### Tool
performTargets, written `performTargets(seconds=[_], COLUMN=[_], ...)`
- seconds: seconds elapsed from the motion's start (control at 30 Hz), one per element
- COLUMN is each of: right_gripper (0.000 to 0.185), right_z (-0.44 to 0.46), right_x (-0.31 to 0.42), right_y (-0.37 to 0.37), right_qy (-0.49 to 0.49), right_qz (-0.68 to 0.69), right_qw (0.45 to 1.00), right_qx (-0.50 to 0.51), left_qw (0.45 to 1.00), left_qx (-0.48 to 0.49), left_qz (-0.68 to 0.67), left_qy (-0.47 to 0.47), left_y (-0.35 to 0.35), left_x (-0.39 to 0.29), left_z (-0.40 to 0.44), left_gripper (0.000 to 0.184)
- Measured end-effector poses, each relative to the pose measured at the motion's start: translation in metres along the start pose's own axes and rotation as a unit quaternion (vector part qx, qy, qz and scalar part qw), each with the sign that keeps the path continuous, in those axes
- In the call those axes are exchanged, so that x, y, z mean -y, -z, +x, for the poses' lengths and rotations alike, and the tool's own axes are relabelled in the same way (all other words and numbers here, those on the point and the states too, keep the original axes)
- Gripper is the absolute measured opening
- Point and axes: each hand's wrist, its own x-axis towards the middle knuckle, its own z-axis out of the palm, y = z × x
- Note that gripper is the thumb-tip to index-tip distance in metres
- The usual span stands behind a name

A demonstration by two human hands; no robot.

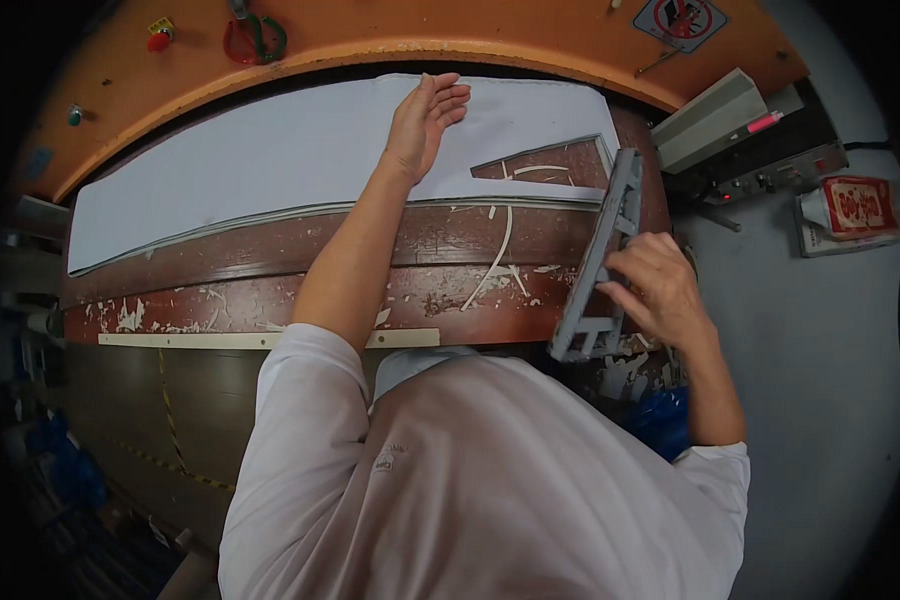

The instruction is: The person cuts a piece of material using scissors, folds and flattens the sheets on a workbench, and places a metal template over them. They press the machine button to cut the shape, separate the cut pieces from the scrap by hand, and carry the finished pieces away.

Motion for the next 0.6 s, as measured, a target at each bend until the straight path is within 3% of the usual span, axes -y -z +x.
performTargets(seconds=[0.1, 0.23, 0.5, 0.6], right_gripper=[0.026, 0.031, 0.036, 0.036], right_z=[0.033, 0.100, 0.171, 0.180], right_x=[-0.019, -0.054, -0.102, -0.102], right_y=[-0.017, -0.051, -0.105, -0.115], right_qy=[-0.085, -0.271, -0.315, -0.319], right_qz=[0.001, 0.031, -0.044, -0.056], right_qw=[0.992, 0.951, 0.941, 0.942], right_qx=[-0.097, -0.147, -0.110, -0.090], left_qw=[1.000, 1.000, 0.997, 0.994], left_qx=[0.001, 0.005, -0.023, -0.031], left_qz=[-0.001, 0.002, 0.046, 0.080], left_qy=[0.000, -0.008, -0.052, -0.070], left_y=[0.000, 0.001, -0.001, -0.002], left_x=[0.000, 0.002, 0.004, 0.005], left_z=[0.001, 0.000, -0.002, -0.004], left_gripper=[0.064, 0.063, 0.059, 0.065])
